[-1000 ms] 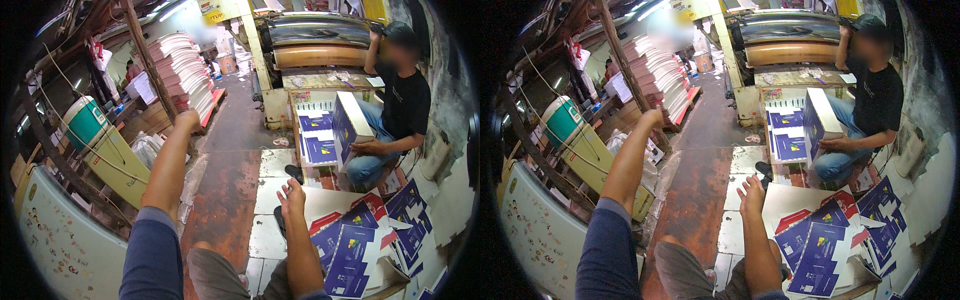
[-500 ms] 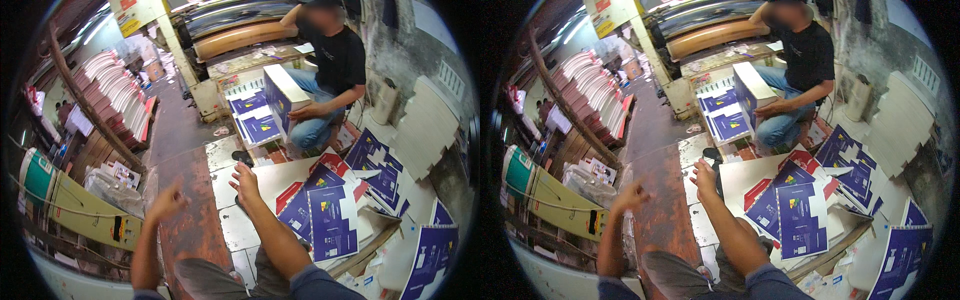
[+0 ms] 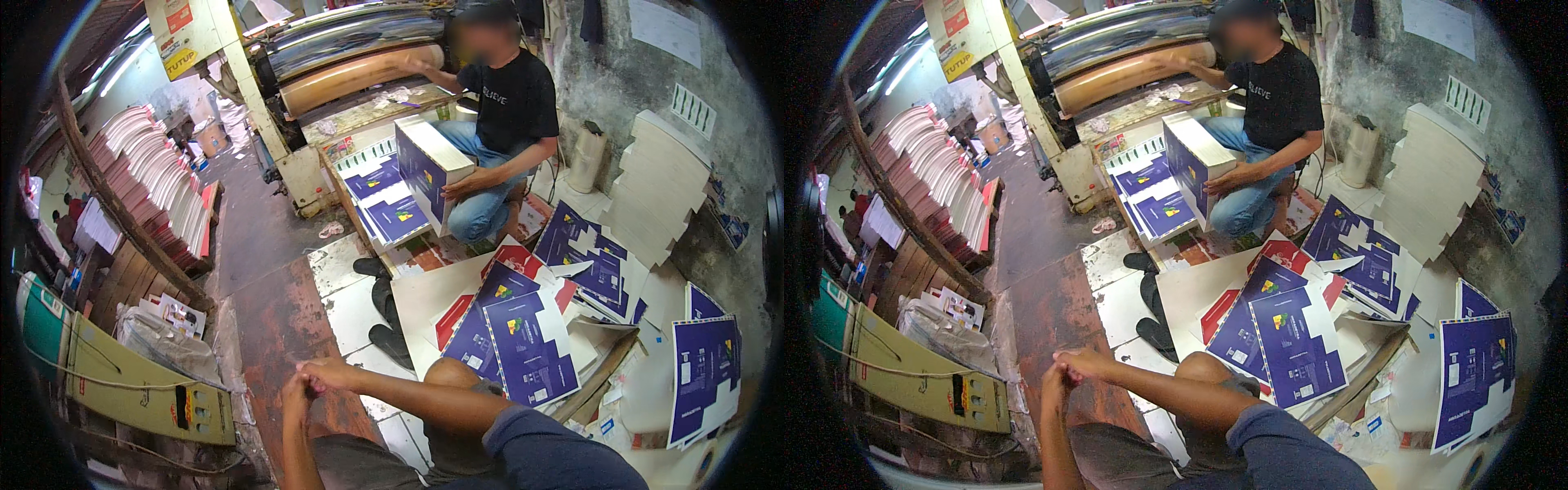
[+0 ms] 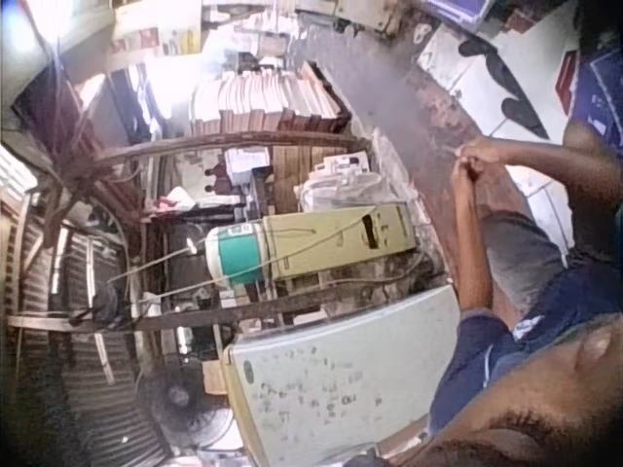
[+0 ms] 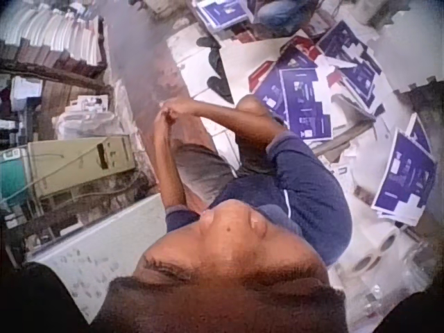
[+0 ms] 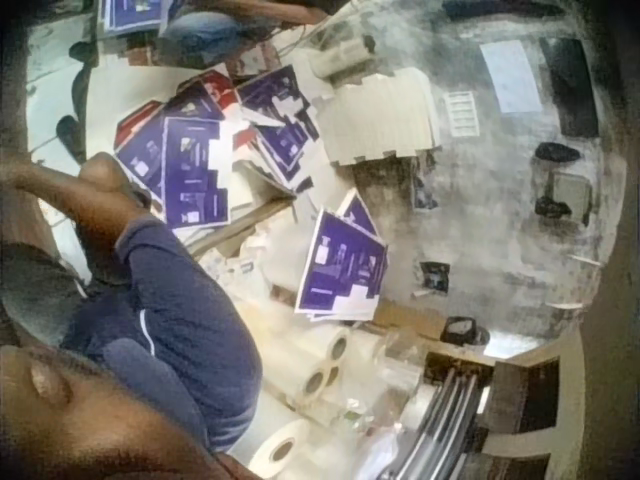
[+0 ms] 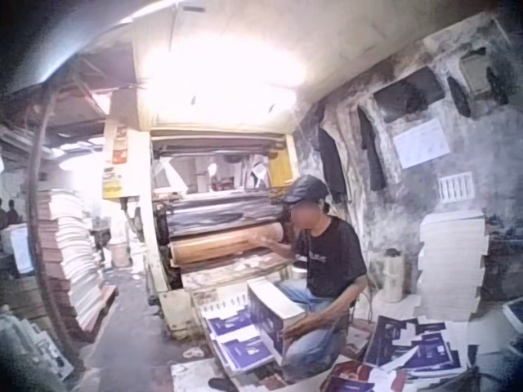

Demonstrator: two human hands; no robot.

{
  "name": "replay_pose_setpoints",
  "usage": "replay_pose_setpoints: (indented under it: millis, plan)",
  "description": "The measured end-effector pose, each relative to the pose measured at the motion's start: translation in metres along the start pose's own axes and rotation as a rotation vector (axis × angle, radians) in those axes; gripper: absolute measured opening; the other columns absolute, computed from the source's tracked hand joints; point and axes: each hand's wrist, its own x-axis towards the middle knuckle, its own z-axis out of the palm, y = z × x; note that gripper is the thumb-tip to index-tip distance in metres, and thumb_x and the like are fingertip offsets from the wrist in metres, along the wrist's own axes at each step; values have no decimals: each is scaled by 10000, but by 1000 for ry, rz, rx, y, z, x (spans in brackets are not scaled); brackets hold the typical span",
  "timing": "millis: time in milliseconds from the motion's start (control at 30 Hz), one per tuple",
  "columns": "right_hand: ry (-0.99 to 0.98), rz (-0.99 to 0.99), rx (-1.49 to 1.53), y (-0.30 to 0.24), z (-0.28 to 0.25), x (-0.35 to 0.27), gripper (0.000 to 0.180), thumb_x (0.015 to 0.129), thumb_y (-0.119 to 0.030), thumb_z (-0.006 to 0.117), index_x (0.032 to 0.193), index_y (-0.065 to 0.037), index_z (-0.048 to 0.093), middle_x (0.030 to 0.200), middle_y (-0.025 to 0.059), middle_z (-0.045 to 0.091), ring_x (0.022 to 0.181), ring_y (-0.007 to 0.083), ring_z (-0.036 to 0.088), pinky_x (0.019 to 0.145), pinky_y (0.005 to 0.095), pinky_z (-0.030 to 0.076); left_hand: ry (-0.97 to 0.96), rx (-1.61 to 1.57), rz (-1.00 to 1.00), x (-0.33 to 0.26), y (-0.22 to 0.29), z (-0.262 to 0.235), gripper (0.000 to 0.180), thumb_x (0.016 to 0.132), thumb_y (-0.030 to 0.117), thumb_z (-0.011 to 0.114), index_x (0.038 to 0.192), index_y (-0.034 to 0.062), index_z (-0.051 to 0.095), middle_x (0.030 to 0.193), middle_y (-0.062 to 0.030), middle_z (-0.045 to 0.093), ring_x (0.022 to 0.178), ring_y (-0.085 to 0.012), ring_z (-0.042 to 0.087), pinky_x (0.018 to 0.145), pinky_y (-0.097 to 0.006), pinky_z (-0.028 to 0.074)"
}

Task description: The person sits on the floor in a factory setting, handling large printed cardboard sheets. They fold the sheets into box shapes and use a white marker to make marks on the flaps. The person stacks the finished boxes and occasionally interacts with a coworker who is also assembling boxes nearby.

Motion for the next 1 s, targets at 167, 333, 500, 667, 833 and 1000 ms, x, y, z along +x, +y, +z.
replay_pose_setpoints:
  millis: [167, 333, 500, 667, 833, 1000]
  plan:
    - [184, -41, -758, -79, -53, -8, 829, 790, -595, 643, 1330, 18, 502, 1264, 215, 569, 1111, 309, 582, 868, 375, 526, 259, 103, 83, -21, -43, -68, 251, 973, 236, 535, 837, 27, 564, 702, -23, 547, 588, -136, 592, 552, -287, 518]
    - [1404, -229, -852, -170, -311, -32, 898, 616, -504, 853, 1222, 52, 492, 1191, 262, 571, 1094, 343, 590, 907, 417, 480, 382, 284, 132, -40, -67, -67, 211, 949, 176, 509, 819, 15, 553, 666, -58, 563, 635, -186, 644, 581, -308, 497]
    - [1670, -263, -776, -228, -388, -91, 814, 575, -438, 891, 1117, -6, 464, 1111, 217, 554, 1032, 338, 585, 875, 421, 484, 384, 541, 142, -58, -47, -78, 216, 938, 192, 479, 854, 12, 563, 758, -105, 557, 677, -229, 584, 657, -342, 489]
    - [1690, -217, -837, -240, -420, -108, 907, 538, -465, 902, 1156, 1, 428, 1173, 239, 542, 1123, 346, 560, 936, 429, 467, 372, 611, 46, -67, -20, -87, 259, 893, 157, 435, 935, -18, 621, 912, -222, 630, 835, -373, 579, 769, -432, 446]
    - [1704, -250, -932, -239, -458, -113, 920, 523, -454, 907, 1149, 20, 427, 1167, 244, 541, 1109, 360, 561, 929, 433, 467, 353, 900, 220, -51, -70, -137, 222, 767, 83, 656, 961, 1, 583, 888, -154, 611, 809, -299, 579, 767, -381, 466]
    - [1712, -201, -935, -237, -462, -104, 794, 585, -375, 871, 1139, -1, 442, 1178, 242, 537, 1080, 387, 574, 898, 444, 480, 311, 698, 105, -50, -70, -135, 255, 733, 89, 681, 970, 39, 603, 911, -143, 628, 844, -336, 596, 783, -402, 470]
